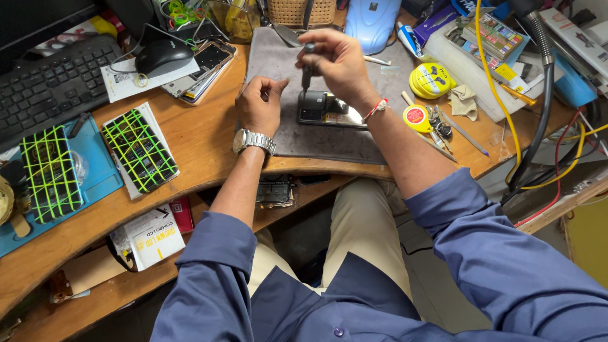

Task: The person uses a screwdriver and a prying tool to disassemble a mobile phone, removes the battery, and handles internal components at a repair bench.

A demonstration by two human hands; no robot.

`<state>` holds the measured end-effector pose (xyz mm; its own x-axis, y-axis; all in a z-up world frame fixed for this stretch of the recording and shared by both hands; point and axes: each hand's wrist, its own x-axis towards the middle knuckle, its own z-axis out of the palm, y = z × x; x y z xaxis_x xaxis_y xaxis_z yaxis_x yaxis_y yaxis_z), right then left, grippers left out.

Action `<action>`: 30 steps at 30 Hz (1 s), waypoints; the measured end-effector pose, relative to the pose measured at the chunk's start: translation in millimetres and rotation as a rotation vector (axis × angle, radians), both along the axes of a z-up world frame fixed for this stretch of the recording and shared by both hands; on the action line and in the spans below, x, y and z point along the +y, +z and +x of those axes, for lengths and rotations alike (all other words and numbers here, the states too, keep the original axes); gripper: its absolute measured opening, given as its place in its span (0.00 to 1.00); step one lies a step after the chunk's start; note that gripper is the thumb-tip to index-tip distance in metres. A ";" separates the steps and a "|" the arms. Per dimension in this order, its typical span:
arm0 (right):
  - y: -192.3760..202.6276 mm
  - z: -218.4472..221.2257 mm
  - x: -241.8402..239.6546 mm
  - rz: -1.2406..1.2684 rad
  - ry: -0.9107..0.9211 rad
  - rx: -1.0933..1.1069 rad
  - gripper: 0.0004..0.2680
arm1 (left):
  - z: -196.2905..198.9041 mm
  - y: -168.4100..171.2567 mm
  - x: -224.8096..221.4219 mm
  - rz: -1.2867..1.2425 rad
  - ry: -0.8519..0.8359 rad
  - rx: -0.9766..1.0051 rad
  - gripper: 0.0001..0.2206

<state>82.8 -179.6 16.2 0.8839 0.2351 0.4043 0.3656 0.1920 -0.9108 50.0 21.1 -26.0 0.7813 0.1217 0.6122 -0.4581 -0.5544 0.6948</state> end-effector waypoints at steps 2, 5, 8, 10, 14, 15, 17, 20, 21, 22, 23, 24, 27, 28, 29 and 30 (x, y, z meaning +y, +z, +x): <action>-2.4 -4.6 5.0 -0.019 0.049 -0.053 0.10 | -1.1 3.3 -0.8 -0.052 0.006 0.038 0.14; -2.8 -8.8 8.5 -0.044 0.059 -0.048 0.09 | -2.2 3.2 1.0 -0.100 -0.005 0.058 0.10; -2.5 -9.8 9.6 -0.051 0.051 -0.031 0.09 | 1.0 -1.7 2.0 -0.179 -0.047 0.059 0.08; -3.1 -9.8 10.5 -0.053 0.050 -0.034 0.09 | 3.5 -4.9 1.3 -0.257 -0.085 0.098 0.08; -3.8 -8.2 9.9 -0.073 0.045 -0.080 0.09 | 6.8 -7.7 1.2 -0.254 -0.054 0.118 0.09; -4.3 -8.3 10.0 -0.080 0.045 -0.097 0.09 | 7.0 -8.2 1.4 -0.247 -0.051 0.105 0.09; -4.6 -9.4 10.2 -0.077 0.035 -0.072 0.09 | 6.8 -9.6 1.3 -0.255 -0.054 0.103 0.09; -2.1 -11.2 11.0 -0.089 0.039 -0.085 0.09 | 8.9 -11.8 0.7 -0.299 -0.075 0.110 0.08; -0.9 -11.9 11.4 -0.095 0.044 -0.098 0.09 | 10.5 -12.7 0.4 -0.311 -0.088 0.096 0.08; 0.2 -12.8 11.6 -0.107 0.046 -0.110 0.09 | 11.9 -13.8 0.0 -0.324 -0.101 0.084 0.08; 1.6 -13.7 11.7 -0.118 0.049 -0.122 0.09 | 13.7 -14.6 -0.3 -0.347 -0.109 0.094 0.07; 2.9 -15.1 11.4 -0.130 0.051 -0.133 0.08 | 14.8 -15.4 -1.1 -0.370 -0.118 0.104 0.07; 10.4 -20.1 7.1 -0.162 0.210 -0.177 0.09 | 13.7 -15.8 -1.3 -0.401 -0.142 0.165 0.07; 13.4 -21.7 6.6 -0.190 0.232 -0.144 0.10 | 12.5 -15.0 0.0 -0.405 -0.146 0.190 0.07; 16.2 -23.3 6.2 -0.218 0.254 -0.112 0.11 | 11.2 -14.0 0.6 -0.387 -0.152 0.206 0.08; 19.4 -23.6 7.0 -0.248 0.278 -0.081 0.12 | 10.6 -12.6 1.4 -0.371 -0.155 0.219 0.08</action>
